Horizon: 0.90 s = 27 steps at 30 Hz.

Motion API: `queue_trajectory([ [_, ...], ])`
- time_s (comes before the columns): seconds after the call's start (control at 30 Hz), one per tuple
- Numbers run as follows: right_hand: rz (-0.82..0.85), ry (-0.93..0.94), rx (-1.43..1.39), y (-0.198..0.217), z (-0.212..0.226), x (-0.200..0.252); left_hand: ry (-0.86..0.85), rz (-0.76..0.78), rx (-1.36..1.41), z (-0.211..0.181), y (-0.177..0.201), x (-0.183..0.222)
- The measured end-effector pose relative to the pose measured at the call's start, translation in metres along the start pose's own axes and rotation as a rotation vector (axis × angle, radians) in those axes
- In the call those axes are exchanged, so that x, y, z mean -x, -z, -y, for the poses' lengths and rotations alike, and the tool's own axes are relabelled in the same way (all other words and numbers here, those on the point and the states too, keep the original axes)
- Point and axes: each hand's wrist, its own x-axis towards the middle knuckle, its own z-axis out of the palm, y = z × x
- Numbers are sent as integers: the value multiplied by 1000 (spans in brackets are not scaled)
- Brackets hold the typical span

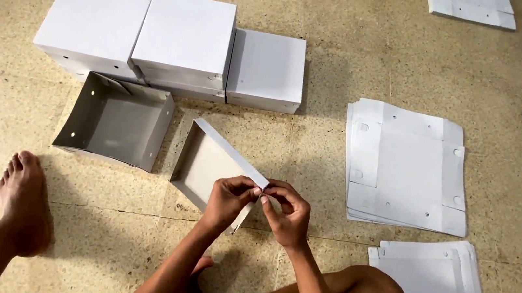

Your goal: Manually folding cardboard sheets into boxes and stacking them.

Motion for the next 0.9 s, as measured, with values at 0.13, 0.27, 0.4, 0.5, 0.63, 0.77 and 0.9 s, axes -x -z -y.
queue_trajectory([
  [0.13, 10, -19, 36, 1, 2, 3, 14, 7, -87, -25, 1, 8],
  [0.27, 42, 4, 81, -6, 17, -3, 34, 11, -166, -27, 0, 8],
  [0.4, 71, 81, 160, -5, 23, -6, -2, -38, -217, -38, -5, 15],
  [0.5, 37, 101, 204, 0, 17, -7, 10, -85, -171, -44, -12, 17],
  [0.63, 0, 122, 225, 5, 19, -9, 20, -61, -112, -42, -16, 16],
  [0.77, 20, 112, 267, 19, 24, -11, -104, 2, -144, -30, -19, 15],
  [0.9, 148, 216, 527, 35, 6, -12, -187, 61, -247, 8, -22, 7],
])
